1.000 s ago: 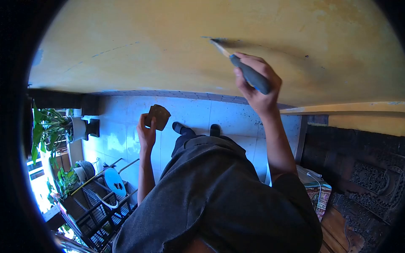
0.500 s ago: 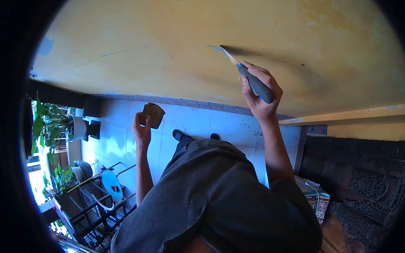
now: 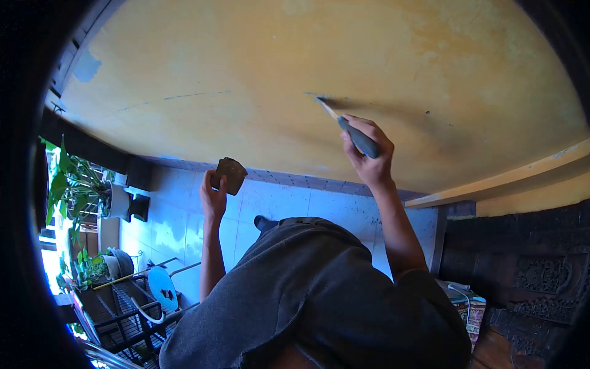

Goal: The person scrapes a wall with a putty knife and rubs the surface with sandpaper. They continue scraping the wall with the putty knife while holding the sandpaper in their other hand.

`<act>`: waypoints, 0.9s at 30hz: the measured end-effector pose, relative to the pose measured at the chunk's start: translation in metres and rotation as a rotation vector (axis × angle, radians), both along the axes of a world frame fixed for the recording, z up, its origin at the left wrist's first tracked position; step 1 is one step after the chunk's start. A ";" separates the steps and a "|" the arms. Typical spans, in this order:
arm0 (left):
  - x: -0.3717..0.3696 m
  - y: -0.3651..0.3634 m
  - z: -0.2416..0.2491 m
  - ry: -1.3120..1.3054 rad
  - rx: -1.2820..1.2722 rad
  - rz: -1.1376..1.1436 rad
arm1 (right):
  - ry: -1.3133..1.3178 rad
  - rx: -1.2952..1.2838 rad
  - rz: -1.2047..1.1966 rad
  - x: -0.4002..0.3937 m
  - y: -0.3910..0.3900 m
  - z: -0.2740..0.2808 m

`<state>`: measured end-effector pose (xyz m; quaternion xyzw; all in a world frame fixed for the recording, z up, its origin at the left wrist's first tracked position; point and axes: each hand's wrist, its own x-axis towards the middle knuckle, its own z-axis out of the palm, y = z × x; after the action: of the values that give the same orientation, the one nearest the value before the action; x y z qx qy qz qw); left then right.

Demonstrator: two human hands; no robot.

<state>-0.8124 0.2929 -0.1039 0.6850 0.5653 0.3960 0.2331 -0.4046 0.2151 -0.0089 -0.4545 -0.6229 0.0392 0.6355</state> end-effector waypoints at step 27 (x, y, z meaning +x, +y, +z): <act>0.027 -0.016 -0.018 -0.030 -0.052 -0.067 | -0.042 0.044 -0.026 0.000 0.000 -0.012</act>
<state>-0.7854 0.2771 -0.1217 0.6913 0.5486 0.3833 0.2725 -0.4048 0.2153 -0.0208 -0.4493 -0.6307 0.0079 0.6326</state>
